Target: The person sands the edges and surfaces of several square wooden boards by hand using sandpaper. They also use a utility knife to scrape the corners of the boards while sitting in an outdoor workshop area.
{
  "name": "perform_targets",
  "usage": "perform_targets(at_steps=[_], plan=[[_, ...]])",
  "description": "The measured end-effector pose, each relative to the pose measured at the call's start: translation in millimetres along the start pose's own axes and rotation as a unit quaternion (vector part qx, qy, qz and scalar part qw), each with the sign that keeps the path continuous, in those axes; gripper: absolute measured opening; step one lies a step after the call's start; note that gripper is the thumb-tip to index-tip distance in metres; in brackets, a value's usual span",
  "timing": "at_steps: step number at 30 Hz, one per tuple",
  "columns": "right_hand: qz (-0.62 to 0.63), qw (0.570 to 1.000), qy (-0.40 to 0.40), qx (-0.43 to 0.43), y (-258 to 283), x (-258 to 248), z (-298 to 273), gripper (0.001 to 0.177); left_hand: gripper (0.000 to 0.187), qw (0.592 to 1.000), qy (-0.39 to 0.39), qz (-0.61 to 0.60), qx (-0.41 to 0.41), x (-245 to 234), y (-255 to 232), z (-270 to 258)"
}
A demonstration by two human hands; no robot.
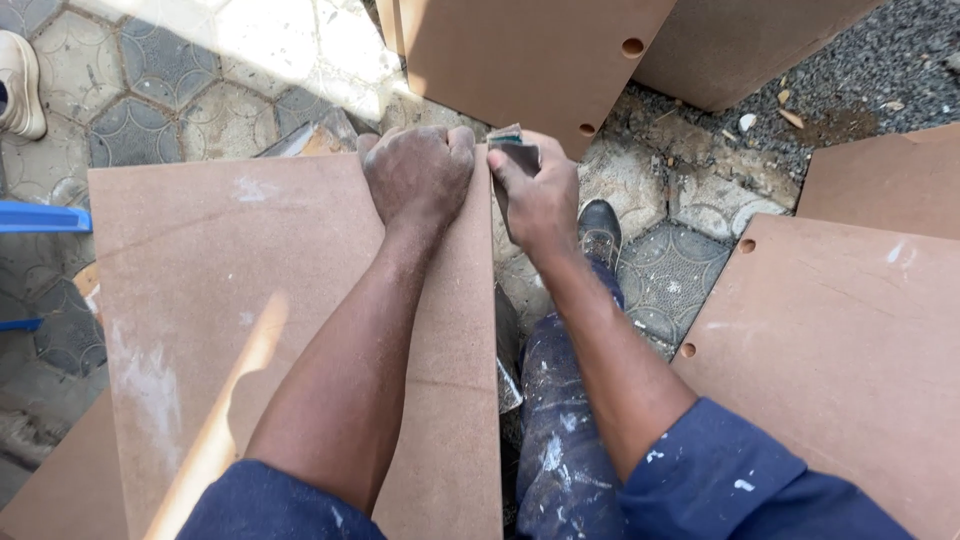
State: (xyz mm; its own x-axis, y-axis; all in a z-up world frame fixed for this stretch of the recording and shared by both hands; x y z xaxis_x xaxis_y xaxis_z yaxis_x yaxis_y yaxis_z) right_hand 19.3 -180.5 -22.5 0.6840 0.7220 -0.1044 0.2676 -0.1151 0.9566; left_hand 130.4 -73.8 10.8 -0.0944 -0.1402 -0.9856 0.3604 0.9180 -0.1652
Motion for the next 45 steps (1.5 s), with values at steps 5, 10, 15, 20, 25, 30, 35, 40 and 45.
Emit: perform_targets(at_steps=[5,10,15,20,25,30,35,40,45], plan=[[-0.004,0.994,0.023,0.110,40.1,-8.2,-59.1,0.037,0.039,1.000,-0.007,0.000,0.009,-2.0,-2.5,-0.3],[-0.009,1.000,-0.001,-0.023,26.5,0.9,-20.3,0.030,0.038,1.000,-0.011,-0.007,-0.001,2.8,0.8,2.0],[-0.058,0.997,0.046,0.024,28.3,-10.4,-64.1,0.032,0.039,1.000,-0.001,-0.007,0.002,6.1,0.3,4.5],[-0.096,0.990,0.024,-0.099,15.9,-0.9,-42.2,0.027,0.045,0.996,-0.040,0.073,0.014,26.0,3.2,7.1],[-0.106,0.994,0.031,-0.013,11.4,0.0,-47.9,0.032,0.043,0.998,-0.039,0.035,0.029,22.0,1.1,2.9],[-0.060,0.995,0.049,0.065,28.3,-9.3,-54.0,0.041,0.047,0.996,-0.035,0.079,0.013,26.4,2.4,9.0],[-0.043,0.995,0.031,0.083,37.2,-1.7,-32.9,0.034,0.045,0.997,-0.044,0.066,0.020,29.0,0.1,9.6],[-0.031,0.999,0.035,0.022,29.3,-6.7,-54.7,0.033,0.045,0.993,-0.066,0.093,0.021,31.4,2.5,8.2],[-0.023,0.999,-0.034,-0.033,-3.9,10.4,-4.3,0.022,0.044,0.997,-0.061,0.043,0.035,23.8,2.9,3.4]])
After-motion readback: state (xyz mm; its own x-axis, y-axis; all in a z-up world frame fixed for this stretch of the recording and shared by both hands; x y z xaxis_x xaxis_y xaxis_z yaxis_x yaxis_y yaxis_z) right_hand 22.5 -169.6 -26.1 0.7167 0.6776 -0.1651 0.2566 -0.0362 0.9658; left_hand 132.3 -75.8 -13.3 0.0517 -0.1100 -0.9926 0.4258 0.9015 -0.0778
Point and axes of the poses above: each hand's wrist, its own z-axis towards the middle knuckle, its own x-axis out of the palm, y = z × x, the point moved 3 cm from there along z, towards the middle knuckle, and after that the axes turned 10 degrees about z, right-handed, at the moved point
